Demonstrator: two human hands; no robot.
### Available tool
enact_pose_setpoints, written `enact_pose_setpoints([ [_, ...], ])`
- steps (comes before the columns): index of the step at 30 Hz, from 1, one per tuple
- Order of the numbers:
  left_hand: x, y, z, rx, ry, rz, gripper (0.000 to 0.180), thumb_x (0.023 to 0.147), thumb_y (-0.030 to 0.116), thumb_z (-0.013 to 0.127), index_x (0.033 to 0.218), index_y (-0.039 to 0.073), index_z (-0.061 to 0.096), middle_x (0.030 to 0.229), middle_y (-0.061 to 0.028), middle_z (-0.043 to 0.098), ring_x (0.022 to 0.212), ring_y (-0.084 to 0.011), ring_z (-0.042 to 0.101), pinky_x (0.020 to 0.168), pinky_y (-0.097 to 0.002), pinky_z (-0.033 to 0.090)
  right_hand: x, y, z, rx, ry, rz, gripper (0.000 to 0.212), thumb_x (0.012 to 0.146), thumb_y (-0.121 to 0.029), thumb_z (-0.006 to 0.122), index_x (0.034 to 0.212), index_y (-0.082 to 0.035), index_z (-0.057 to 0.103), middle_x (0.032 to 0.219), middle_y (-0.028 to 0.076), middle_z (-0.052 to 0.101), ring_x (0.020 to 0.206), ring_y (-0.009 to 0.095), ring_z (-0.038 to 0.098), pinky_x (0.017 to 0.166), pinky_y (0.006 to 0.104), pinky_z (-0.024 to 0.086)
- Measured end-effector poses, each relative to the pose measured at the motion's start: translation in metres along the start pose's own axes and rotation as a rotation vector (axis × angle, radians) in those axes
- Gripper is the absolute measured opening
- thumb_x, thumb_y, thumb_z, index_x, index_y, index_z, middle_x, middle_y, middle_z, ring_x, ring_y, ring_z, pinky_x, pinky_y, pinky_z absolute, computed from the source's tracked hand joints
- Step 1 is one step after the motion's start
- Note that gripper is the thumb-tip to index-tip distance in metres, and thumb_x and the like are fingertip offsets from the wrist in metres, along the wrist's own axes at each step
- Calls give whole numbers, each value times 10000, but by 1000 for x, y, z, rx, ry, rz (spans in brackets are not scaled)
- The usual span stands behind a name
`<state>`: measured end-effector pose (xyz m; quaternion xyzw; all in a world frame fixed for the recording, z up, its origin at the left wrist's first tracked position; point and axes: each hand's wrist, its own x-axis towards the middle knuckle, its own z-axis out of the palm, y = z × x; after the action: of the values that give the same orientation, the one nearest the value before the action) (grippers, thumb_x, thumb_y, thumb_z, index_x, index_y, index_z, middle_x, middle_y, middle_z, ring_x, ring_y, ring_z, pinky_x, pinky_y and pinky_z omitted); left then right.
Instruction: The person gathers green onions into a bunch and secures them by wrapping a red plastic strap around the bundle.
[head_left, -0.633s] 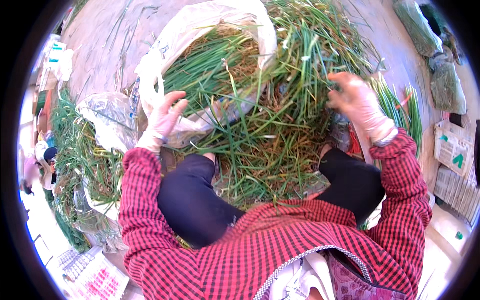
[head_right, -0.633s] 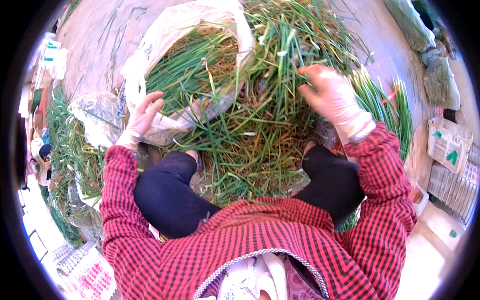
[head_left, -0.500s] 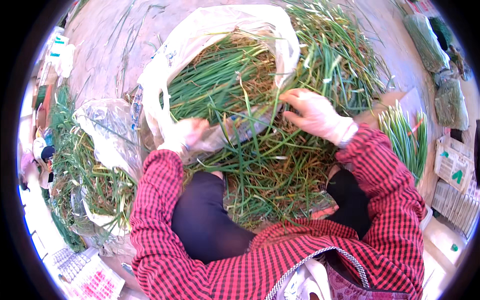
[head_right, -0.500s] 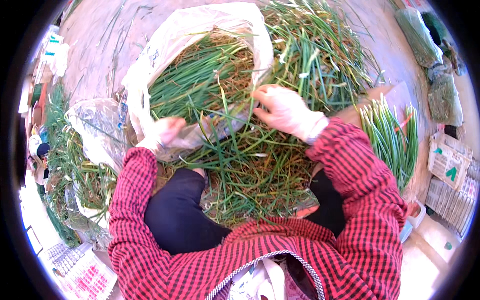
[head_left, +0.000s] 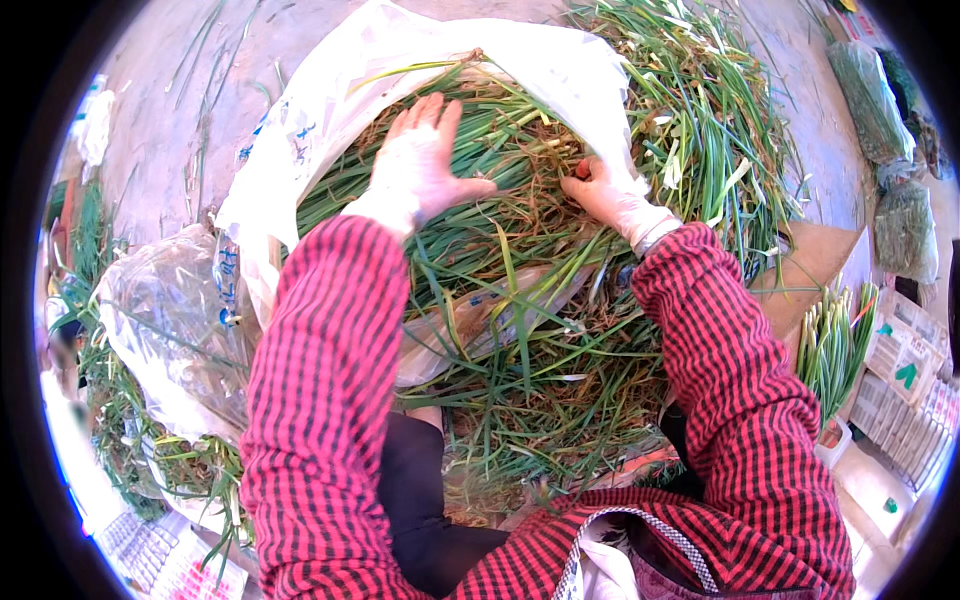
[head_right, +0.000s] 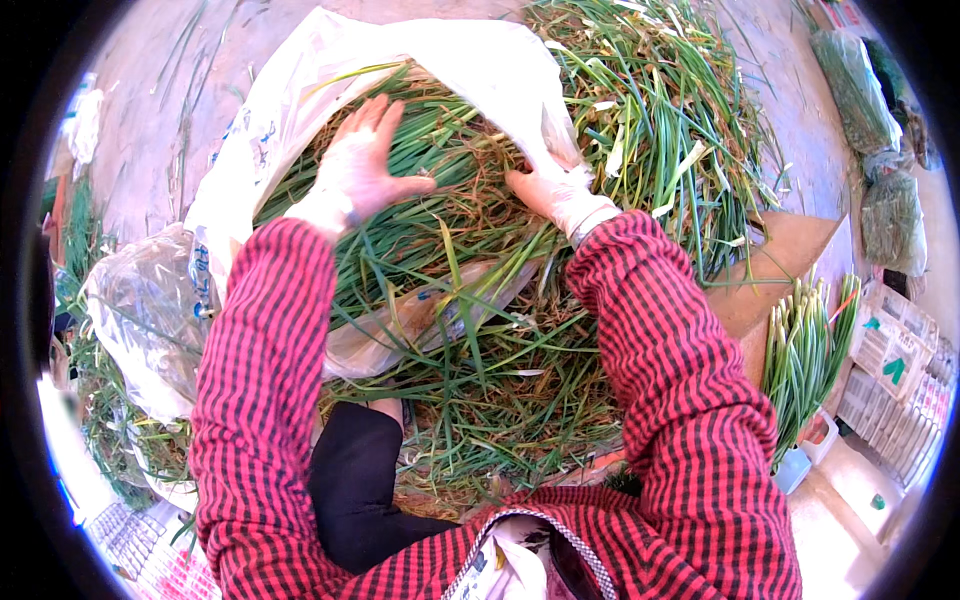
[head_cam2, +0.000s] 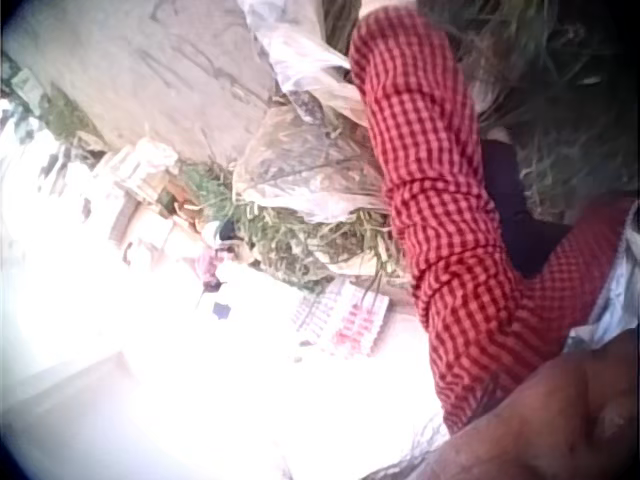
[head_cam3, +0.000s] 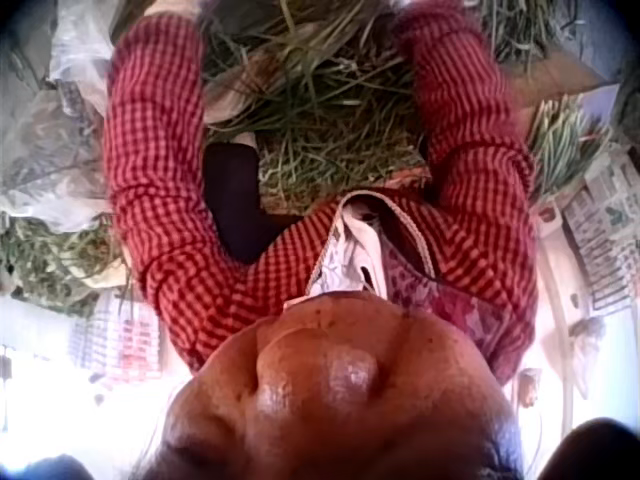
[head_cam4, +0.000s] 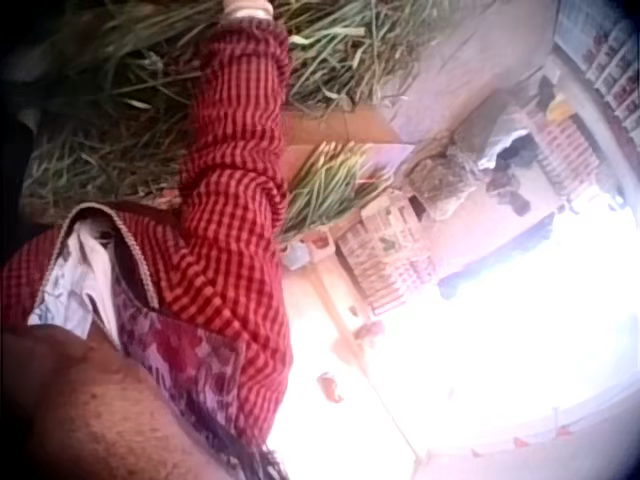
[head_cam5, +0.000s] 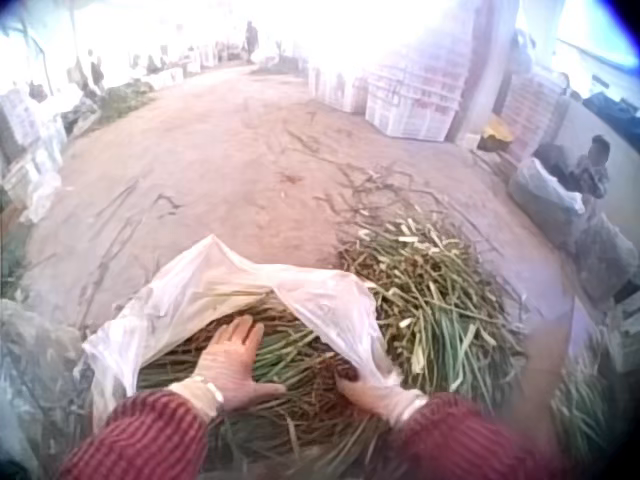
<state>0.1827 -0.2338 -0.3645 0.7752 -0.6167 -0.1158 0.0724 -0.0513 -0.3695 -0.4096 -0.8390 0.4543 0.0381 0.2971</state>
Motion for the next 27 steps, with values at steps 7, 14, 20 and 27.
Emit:
enact_pose_setpoints([
  [7, 33, 59, 42, 15, -135, -182, 1204, 576, 548, 840, 1482, 25, 245, 1296, -195, 499, 1221, -340, 487, 1027, -467, 374, -4, 15, 4, 389, -71, 45, 454, 883, -319, 693, 1207, -27, 566, 910, 105, 653, 705, 181, 638, 594, 296, 528],
  [14, 17, 87, 43, 88, -137, -200, 875, 611, 475, 844, 1283, 59, 469, 1191, -141, 581, 1115, -311, 578, 944, -451, 461, -9, -20, -39, 78, 179, -28, 443, 905, -404, 624, 1047, 14, 663, 797, 122, 690, 766, 233, 680, 733, 357, 525],
  [20, 39, 69, 40, -169, -302, -345, 892, 657, 482, 796, 1370, 76, 446, 1280, -161, 596, 1146, -284, 604, 953, -412, 480, 13, -5, -11, 543, 117, -33, 334, 902, -345, 636, 1058, -50, 657, 952, 113, 689, 840, 248, 661, 715, 341, 521],
  [27, 2, 22, 39, -1258, 44, -303, 592, 675, 154, 841, 1196, 14, 597, 1051, -91, 717, 960, -197, 676, 903, -313, 501, -1, -7, -72, 1472, 161, 81, 367, 999, -290, 502, 1189, 10, 596, 1150, 145, 645, 1077, 236, 624, 934, 367, 504],
])
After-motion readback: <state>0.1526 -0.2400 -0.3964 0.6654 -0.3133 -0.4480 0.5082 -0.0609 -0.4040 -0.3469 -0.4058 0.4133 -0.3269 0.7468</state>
